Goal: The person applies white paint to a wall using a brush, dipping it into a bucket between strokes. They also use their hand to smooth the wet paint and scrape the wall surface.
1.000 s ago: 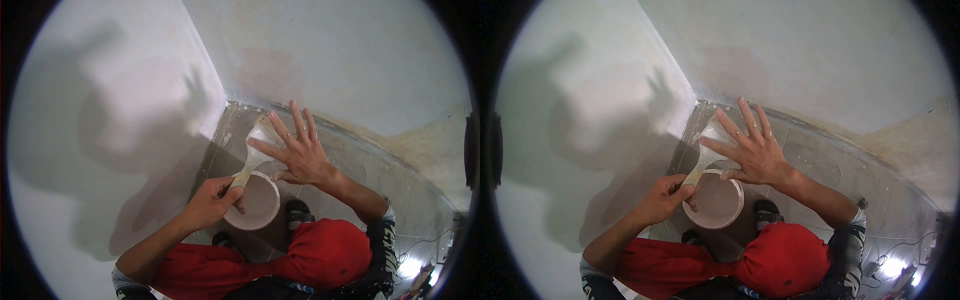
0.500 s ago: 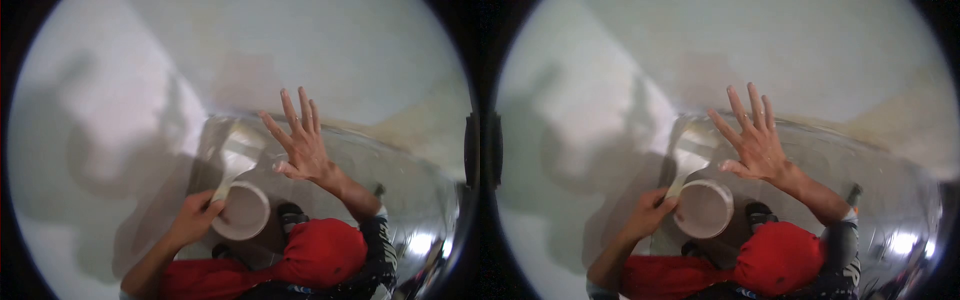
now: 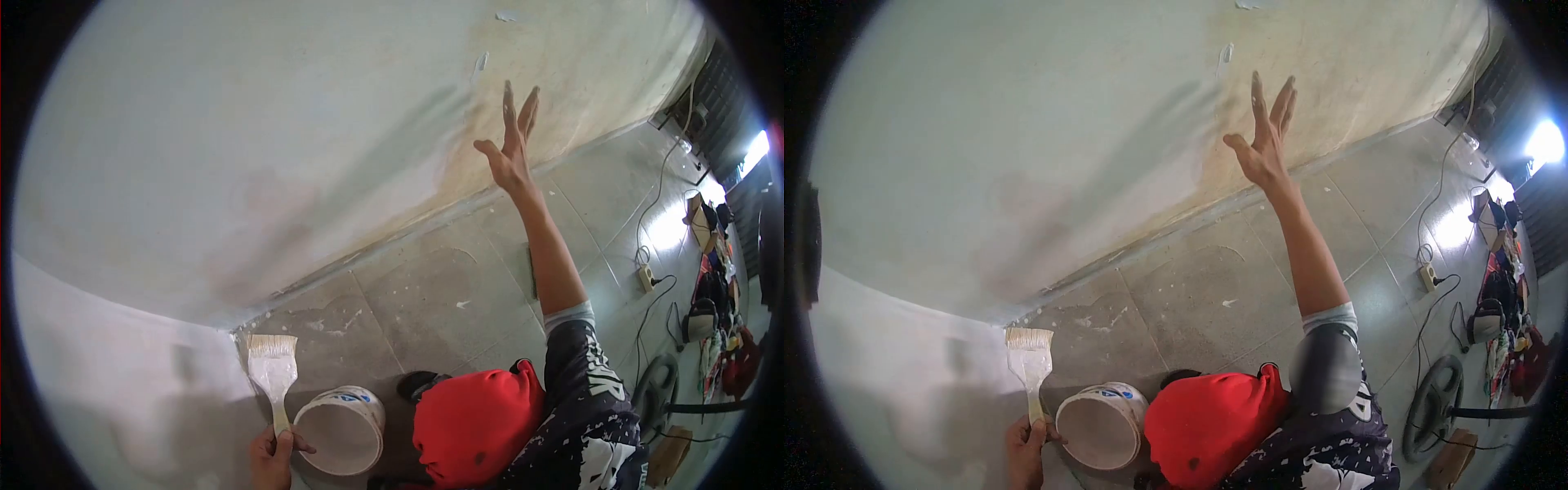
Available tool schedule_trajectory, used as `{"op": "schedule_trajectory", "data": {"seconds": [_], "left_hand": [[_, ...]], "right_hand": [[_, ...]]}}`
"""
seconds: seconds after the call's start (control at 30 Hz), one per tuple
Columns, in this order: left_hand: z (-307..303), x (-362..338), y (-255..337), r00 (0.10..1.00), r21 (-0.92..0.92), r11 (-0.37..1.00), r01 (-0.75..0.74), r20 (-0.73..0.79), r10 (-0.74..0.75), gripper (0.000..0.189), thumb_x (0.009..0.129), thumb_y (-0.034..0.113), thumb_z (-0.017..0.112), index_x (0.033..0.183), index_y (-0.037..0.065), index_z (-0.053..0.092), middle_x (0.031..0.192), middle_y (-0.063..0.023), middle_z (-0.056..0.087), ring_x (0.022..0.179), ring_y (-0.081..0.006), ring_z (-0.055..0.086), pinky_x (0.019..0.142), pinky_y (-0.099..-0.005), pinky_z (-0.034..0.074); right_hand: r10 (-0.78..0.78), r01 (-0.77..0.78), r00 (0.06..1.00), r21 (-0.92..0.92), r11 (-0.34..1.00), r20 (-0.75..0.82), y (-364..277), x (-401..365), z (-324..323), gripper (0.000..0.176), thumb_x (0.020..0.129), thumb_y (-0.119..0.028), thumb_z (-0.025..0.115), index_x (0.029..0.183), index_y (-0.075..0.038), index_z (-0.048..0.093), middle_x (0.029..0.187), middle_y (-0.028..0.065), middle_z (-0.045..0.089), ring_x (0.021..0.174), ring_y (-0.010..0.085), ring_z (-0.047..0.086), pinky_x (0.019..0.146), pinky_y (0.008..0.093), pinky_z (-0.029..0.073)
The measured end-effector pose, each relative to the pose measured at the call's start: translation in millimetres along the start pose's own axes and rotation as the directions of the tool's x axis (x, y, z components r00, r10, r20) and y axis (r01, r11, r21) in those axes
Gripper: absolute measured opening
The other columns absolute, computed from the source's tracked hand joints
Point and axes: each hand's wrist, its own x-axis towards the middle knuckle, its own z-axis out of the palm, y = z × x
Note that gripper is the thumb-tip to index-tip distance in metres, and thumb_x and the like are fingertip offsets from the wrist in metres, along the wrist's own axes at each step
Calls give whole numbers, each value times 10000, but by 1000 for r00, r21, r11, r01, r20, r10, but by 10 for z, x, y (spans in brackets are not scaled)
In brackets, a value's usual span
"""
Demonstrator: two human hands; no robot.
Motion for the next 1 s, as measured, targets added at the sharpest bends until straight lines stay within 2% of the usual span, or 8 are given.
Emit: {"op": "schedule_trajectory", "data": {"seconds": [0.1,0.2,0.3,0.5,0.57,0.83,0.9,1.0], "left_hand": [[-28,22,54,999,159,987,-36,2,36,332,1026,309,538,998,3,663,826,-56,674,806,-166,625,801,-322,484],[38,27,26,999,36,999,7,-42,-5,334,1019,316,550,997,7,675,826,-56,677,789,-162,622,788,-321,486],[31,84,-1,998,124,992,19,-67,-11,336,1014,320,559,1005,8,682,826,-58,682,782,-159,623,782,-320,489],[67,74,169,998,112,993,41,-58,-35,363,1000,350,583,1024,1,682,838,-66,693,802,-161,629,797,-324,490],[63,67,170,998,106,994,27,-58,-21,367,998,354,586,1022,1,682,838,-64,691,804,-161,629,798,-326,490],[5,21,21,999,-9,1000,19,-34,-20,339,1006,335,576,1015,13,685,857,-53,683,836,-156,626,808,-323,486],[13,-2,-48,990,6,992,-122,-67,123,334,1016,371,543,915,69,643,695,-11,618,621,-123,583,625,-274,494],[1,28,-195,984,-201,964,-175,-78,163,269,988,233,567,922,-16,646,769,-61,647,713,-166,622,724,-315,500]], "right_hand": [[36,-36,999,-68,997,-5,35,284,-5,985,748,-514,678,1587,-309,206,1624,232,-165,1463,516,-173,1134,700,82],[-75,67,997,-188,980,-36,47,462,-57,1012,719,-385,701,1589,-325,188,1620,257,-148,1451,542,-175,1143,683,35],[30,-60,992,-241,969,-126,19,533,-71,1068,694,-236,705,1596,-320,140,1604,310,-116,1444,558,-169,1144,675,-1],[105,-139,990,-475,869,-97,-10,470,-101,1028,748,-67,647,1601,-169,83,1563,391,-53,1416,621,-130,1139,684,22],[163,-214,977,-670,711,-139,-36,431,-24,952,789,9,593,1587,-68,80,1554,403,-29,1398,658,-85,1134,694,48],[345,-341,923,-772,536,-169,-419,459,186,835,834,37,539,1552,30,113,1567,374,-20,1383,680,-54,1148,686,101],[362,-326,921,-793,515,-143,-423,407,246,818,843,34,526,1553,18,121,1573,365,-22,1376,687,-74,1148,685,100],[352,-303,929,-774,556,-111,-424,273,264,816,836,32,539,1548,26,141,1581,347,-22,1370,694,-72,1144,694,109]]}}
